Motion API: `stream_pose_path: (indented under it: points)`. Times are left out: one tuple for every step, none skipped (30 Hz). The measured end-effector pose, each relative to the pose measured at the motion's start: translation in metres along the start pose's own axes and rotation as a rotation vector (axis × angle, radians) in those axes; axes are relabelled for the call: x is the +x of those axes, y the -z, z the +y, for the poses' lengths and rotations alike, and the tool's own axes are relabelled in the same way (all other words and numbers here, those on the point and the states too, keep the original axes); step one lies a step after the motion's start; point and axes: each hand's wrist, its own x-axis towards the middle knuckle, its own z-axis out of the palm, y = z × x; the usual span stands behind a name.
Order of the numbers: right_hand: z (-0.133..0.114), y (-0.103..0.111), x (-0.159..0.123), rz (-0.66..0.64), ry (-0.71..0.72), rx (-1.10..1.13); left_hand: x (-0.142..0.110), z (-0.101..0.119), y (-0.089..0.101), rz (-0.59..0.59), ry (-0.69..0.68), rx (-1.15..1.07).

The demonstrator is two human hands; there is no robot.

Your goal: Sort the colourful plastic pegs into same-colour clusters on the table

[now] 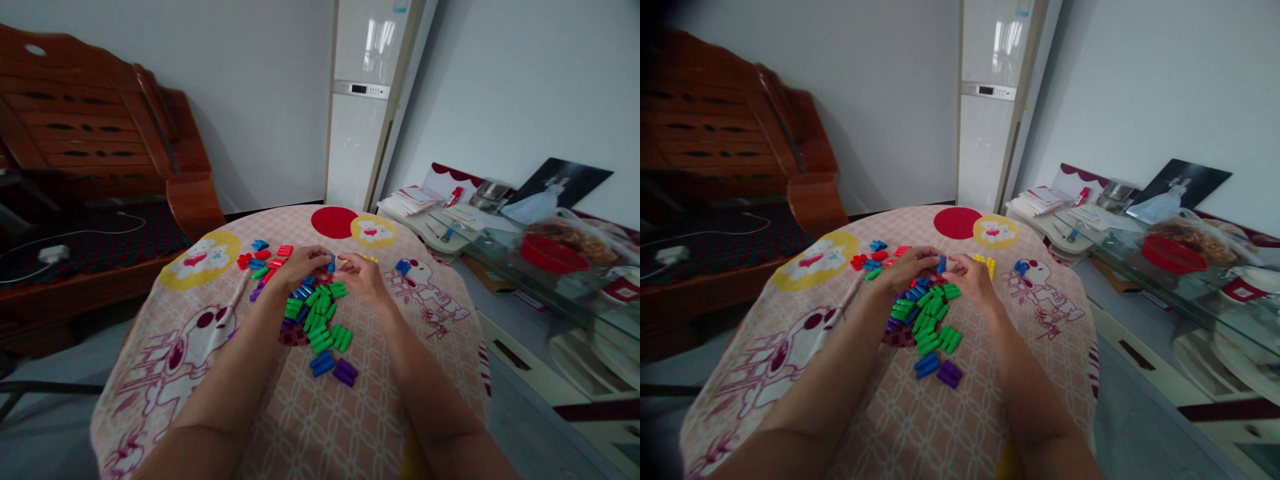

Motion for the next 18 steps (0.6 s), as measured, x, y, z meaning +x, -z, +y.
stream_pose_path:
  points:
    - [-0.004,-0.005,-0.001,0.001,0.012,-0.002,0.002,-0.002,-0.005,0.017,0.008,-0.05]
    - [-0.006,-0.008,-0.002,0.02,0.02,-0.009,0.003,-0.004,-0.009,0.035,0.018,-0.083]
    - [-0.008,-0.01,-0.003,0.044,0.028,-0.027,0.004,-0.005,-0.012,0.046,0.032,-0.101]
    - [-0.009,-0.011,-0.003,0.071,0.034,-0.051,0.004,-0.005,-0.015,0.049,0.048,-0.107]
    - [-0.009,-0.01,-0.003,0.1,0.036,-0.074,0.004,-0.006,-0.017,0.042,0.065,-0.103]
    - [-0.007,-0.007,-0.003,0.124,0.031,-0.091,0.004,-0.005,-0.018,0.03,0.078,-0.093]
    - [-0.005,-0.004,-0.002,0.152,0.015,-0.1,0.003,-0.005,-0.019,0.014,0.086,-0.079]
    - [-0.001,0.002,0.0,0.184,-0.012,-0.101,0.003,-0.005,-0.018,0.007,0.085,-0.064]
    - [0.003,0.009,0.001,0.225,-0.043,-0.099,0.003,-0.005,-0.017,0.01,0.077,-0.05]
    - [0.009,0.018,0.002,0.278,-0.077,-0.099,0.003,-0.005,-0.015,0.026,0.065,-0.037]
    - [0.016,0.028,0.003,0.342,-0.111,-0.114,0.004,-0.005,-0.012,0.05,0.05,-0.025]
    - [0.024,0.039,0.004,0.418,-0.127,-0.155,0.004,-0.005,-0.008,0.077,0.036,-0.013]
    - [0.032,0.051,0.004,0.499,-0.143,-0.216,0.005,-0.005,-0.003,0.105,0.024,-0.003]
    - [0.04,0.063,0.003,0.558,-0.168,-0.287,0.005,-0.005,0.002,0.13,0.013,0.005]
    - [0.047,0.075,0.002,0.584,-0.204,-0.367,0.005,-0.005,0.006,0.153,0.003,0.01]
    - [0.053,0.085,0.0,0.598,-0.241,-0.45,0.005,-0.004,0.01,0.171,-0.004,0.014]
    - [0.059,0.093,-0.002,0.6,-0.266,-0.53,0.005,-0.003,0.014,0.183,-0.009,0.016]
    - [0.063,0.099,-0.005,0.596,-0.284,-0.601,0.004,-0.003,0.016,0.195,-0.014,0.019]
